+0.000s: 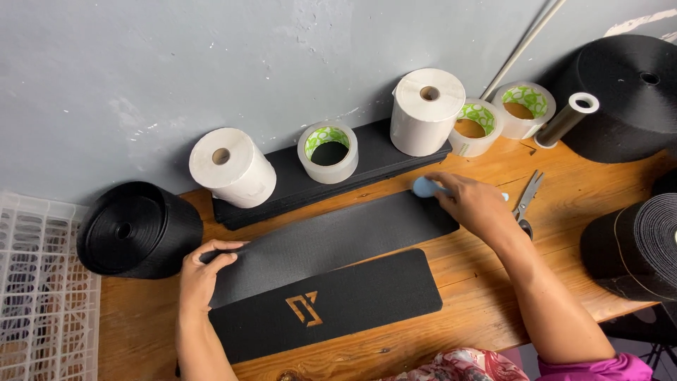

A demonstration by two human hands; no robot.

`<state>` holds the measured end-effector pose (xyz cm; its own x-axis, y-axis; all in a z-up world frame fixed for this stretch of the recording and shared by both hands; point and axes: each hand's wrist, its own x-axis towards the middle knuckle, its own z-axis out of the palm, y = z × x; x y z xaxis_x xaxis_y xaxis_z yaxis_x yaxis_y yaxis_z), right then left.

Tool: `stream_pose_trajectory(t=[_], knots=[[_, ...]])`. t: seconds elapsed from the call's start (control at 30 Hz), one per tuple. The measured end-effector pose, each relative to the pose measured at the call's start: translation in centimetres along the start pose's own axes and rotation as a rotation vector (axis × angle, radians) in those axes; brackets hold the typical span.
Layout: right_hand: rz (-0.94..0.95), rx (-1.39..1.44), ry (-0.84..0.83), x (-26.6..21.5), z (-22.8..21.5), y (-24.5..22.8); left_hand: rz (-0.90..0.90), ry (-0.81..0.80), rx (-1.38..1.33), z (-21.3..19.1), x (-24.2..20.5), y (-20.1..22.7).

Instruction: Cleaning a strip of black material using a liquid applicator and then folding it.

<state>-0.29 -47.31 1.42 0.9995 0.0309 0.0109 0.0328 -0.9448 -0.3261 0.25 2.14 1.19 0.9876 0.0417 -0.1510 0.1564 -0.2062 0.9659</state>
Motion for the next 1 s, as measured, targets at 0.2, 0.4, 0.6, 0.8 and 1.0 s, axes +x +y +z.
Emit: stream_pose_trajectory(t=[0.2, 0.4, 0.6, 0.8, 1.0], knots=[[0.06, -0.311, 0.253, -0.6, -0.4, 1.2, 0.001, 0.094, 0.056, 1.6, -0.8, 1.5], [-0.176, -0.239, 0.275, -1.6, 0.2, -3.9, 0.017, 0.084, 0.047, 1.7, -1.0, 2.1], [-0.074, -0.533, 0.442, -0.7, 2.7, 2.6, 0.016, 0.081, -0.006, 2.2, -1.5, 3.0], [-0.252, -0.368, 0.539, -1.2, 2.0, -2.7, 0.013, 0.06, -0.023, 1.6, -1.4, 2.6], [-0.258, -0.505, 0.581, -0.6, 2.4, 0.0, 0.022, 0.038, -0.041, 2.0, -1.1, 2.2]])
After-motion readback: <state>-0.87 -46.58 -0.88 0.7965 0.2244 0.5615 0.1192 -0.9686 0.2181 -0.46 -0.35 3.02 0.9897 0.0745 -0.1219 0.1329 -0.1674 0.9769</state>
